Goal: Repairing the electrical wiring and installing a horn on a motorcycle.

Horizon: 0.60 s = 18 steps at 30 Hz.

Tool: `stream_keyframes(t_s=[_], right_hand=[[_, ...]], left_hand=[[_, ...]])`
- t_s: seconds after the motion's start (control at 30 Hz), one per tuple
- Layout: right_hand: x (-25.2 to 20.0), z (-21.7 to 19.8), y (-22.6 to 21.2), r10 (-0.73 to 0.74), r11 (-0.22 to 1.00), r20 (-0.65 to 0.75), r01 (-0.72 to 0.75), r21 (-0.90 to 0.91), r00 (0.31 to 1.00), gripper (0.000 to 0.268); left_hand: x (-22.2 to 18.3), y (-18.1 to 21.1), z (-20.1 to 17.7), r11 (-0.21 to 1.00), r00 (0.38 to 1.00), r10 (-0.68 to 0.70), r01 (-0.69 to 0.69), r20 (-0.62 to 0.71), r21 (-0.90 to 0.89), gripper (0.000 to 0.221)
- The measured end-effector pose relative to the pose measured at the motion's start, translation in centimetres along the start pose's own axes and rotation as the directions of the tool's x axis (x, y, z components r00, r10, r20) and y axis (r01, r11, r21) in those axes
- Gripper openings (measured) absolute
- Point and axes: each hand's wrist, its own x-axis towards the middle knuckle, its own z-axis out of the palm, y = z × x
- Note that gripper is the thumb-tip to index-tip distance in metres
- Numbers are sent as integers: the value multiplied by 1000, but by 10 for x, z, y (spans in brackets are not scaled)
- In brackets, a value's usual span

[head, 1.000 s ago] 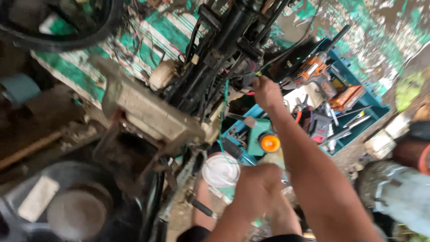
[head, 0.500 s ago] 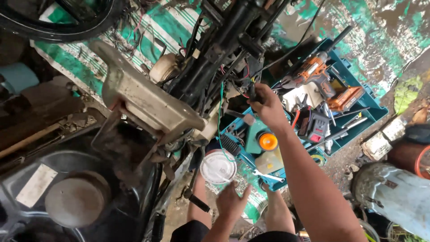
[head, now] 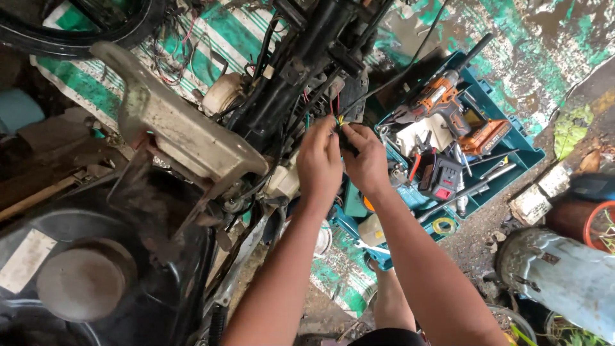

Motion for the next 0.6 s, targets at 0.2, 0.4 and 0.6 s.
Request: stream_keyframes(t_s=[0.2, 0.4, 0.6], right_hand=[[6, -6, -12, -16, 989, -28, 20, 148, 999, 50], [22, -8, 35, 135, 874, 155, -191, 447, 979, 58], [71, -37, 7, 132, 824, 253, -248, 509, 958, 52]], left_hand=[[38, -33, 40, 970, 939, -198, 229, 280, -83, 52], [33, -4, 14, 985, 945, -169, 154, 279, 74, 51], [-3, -18, -20, 971, 968, -212, 225, 133, -86, 33]])
